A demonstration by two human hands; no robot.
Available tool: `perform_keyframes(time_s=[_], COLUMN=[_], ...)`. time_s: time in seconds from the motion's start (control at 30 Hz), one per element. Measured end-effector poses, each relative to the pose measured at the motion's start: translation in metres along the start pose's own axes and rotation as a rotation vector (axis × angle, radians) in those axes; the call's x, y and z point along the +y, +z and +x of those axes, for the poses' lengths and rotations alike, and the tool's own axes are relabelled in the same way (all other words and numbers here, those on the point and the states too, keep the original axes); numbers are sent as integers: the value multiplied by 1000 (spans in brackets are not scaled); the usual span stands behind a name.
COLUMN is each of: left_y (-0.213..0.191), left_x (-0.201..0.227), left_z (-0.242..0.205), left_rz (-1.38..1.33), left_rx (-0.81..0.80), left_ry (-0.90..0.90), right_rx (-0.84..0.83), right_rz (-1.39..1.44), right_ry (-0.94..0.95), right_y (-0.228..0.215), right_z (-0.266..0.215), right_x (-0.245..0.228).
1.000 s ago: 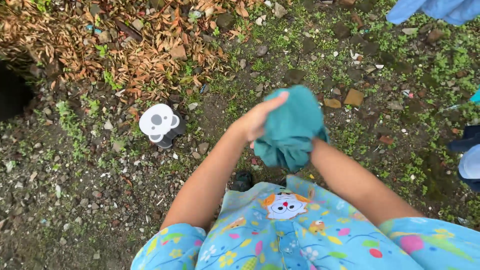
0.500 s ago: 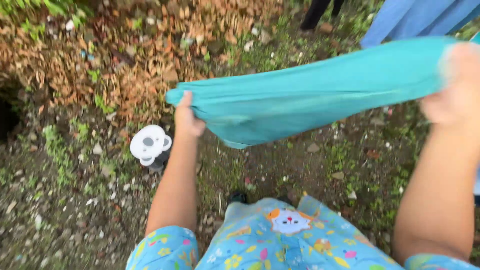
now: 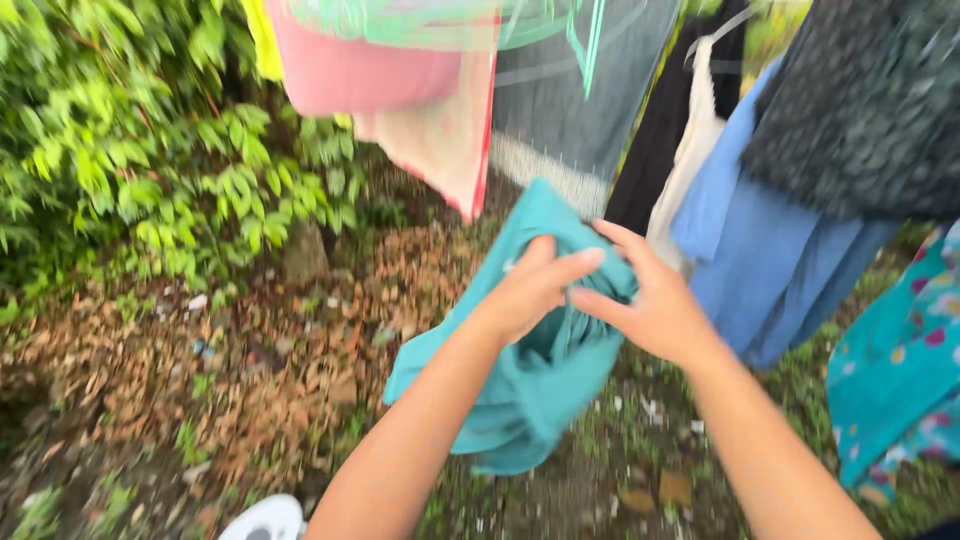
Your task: Hanging wet laundry from a basket onto clotheslines and a drying rack using hangers.
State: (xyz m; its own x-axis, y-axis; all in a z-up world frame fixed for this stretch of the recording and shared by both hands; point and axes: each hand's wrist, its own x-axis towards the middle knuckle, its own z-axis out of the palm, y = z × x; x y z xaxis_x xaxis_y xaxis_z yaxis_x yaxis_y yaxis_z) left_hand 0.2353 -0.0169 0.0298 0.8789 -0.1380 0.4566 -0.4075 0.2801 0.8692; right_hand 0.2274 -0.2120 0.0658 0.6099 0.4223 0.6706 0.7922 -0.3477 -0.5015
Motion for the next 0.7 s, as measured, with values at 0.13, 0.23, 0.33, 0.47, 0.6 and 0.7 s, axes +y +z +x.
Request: perform_keyframes(time_s=[0.13, 0.23, 0.33, 0.47, 0.6, 0.7], left_y=[-1, -24, -56, -71, -106, -87], left_x=[77, 129, 152, 164, 171, 212], left_z=[6, -19, -49, -64, -32, -27], left_rz=[689, 1445, 1799, 1658, 1744, 1916], left_rx=[-53, 16, -251, 99, 299, 381], left_ry=[532, 837, 465, 531, 298, 258], right_rx=[179, 219, 262, 29, -58, -30], right_rz=[57, 648, 620, 408, 168, -56], right_ry=[-134, 143, 184, 221, 19, -87], right_y=[-13, -62, -102, -106, -92, -81], right_z=[68, 107, 128, 143, 172, 193], right_x=[30, 20, 31, 41, 15, -47])
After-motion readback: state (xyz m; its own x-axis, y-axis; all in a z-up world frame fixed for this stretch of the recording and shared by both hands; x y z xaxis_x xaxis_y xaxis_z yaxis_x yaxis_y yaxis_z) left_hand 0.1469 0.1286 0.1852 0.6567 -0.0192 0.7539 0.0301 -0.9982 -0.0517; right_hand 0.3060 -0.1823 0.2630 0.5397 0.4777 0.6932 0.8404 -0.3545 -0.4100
